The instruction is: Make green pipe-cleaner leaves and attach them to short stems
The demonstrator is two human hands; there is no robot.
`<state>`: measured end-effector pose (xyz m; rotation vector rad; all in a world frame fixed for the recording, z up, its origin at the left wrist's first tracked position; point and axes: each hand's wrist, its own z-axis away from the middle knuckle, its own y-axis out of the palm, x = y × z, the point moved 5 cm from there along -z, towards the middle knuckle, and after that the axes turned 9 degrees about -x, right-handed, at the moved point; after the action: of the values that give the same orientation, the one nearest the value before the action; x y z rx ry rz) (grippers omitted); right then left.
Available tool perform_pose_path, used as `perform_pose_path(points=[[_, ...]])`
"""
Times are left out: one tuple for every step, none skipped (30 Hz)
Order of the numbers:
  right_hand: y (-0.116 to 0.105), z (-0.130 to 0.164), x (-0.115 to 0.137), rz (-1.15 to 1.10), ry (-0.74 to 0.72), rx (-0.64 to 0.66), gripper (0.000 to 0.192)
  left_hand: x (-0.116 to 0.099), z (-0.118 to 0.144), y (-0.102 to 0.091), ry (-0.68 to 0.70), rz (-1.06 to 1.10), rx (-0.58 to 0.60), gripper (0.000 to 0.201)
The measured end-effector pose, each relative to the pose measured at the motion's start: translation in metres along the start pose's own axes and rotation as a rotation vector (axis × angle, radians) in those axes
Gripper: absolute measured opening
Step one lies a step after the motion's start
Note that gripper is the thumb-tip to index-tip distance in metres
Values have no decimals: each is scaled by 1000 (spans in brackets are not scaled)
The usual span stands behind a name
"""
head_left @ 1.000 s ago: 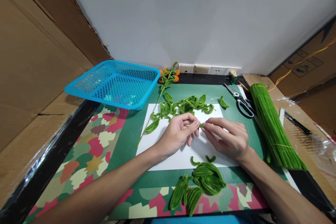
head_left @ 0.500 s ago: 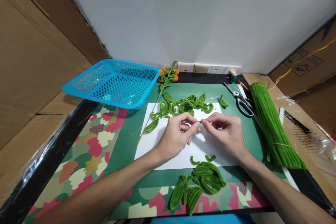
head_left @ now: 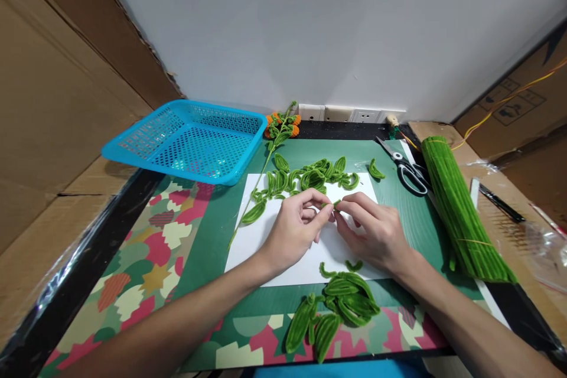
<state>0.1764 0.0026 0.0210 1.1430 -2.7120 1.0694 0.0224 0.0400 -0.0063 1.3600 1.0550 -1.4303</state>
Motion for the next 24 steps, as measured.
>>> perform_pose_path(points=[[0, 0, -1, -12, 10, 3, 9, 0, 0, 0, -6, 15, 2, 26], [-1, 0, -2, -28, 21, 4, 8, 0, -1, 0, -13, 32, 6, 27], [-1, -1, -3, -45, 33, 3, 8, 0, -1, 0, -19, 51, 12, 28], [-2, -1, -4, -63, 46, -2, 7, 0, -2, 0, -24, 67, 21, 29], [-3, -1, -5, -80, 56, -11, 6, 0, -2, 0, -26, 80, 29, 29], [-4, -1, -6, -92, 65, -22, 5, 1, -3, 1, -26, 90, 37, 29], [-4, -1, -7, -98, 70, -34, 4, 1, -3, 1, -25, 98, 44, 29], [-5, -1, -8, -99, 72, -43, 4, 2, -4, 1, -24, 104, 50, 29], [-5, -1, -8, -98, 72, -50, 3, 2, -4, 1, -24, 108, 54, 29], [-5, -1, -9, -98, 72, -53, 3, 3, -5, 1, -25, 111, 58, 28], [-5, 0, -9, -99, 72, -54, 3, 3, -5, 1, -27, 113, 60, 29], [-5, 0, -9, -99, 70, -55, 3, 3, -5, 1, -30, 113, 60, 29], [-5, 0, -9, -98, 66, -57, 3, 3, -5, 1, -34, 112, 58, 29], [-5, 0, -9, -94, 61, -59, 3, 3, -5, 1, -39, 111, 55, 29], [-5, 1, -9, -86, 55, -59, 3, 3, -5, 1, -43, 111, 53, 29], [-5, 0, -8, -77, 50, -58, 4, 3, -5, 0, -47, 112, 51, 29], [-5, 0, -8, -70, 48, -56, 4, 2, -5, 0, -50, 113, 50, 29], [-5, 0, -8, -68, 48, -56, 5, 2, -5, 0, -52, 115, 49, 29], [-6, 0, -7, -73, 52, -55, 5, 2, -6, 0, -55, 118, 48, 28], [-6, -1, -7, -87, 65, -53, 5, 2, -6, 0, -57, 120, 45, 28], [-6, -1, -8, -109, 86, -50, 5, 2, -6, 0, -59, 123, 43, 28], [-7, -2, -9, -137, 112, -45, 6, 2, -6, 0, -60, 127, 42, 29], [-7, -2, -10, -165, 139, -40, 6, 3, -6, 0, -61, 129, 42, 29], [-7, -2, -11, -190, 161, -36, 7, 3, -6, 0, -62, 130, 43, 29]])
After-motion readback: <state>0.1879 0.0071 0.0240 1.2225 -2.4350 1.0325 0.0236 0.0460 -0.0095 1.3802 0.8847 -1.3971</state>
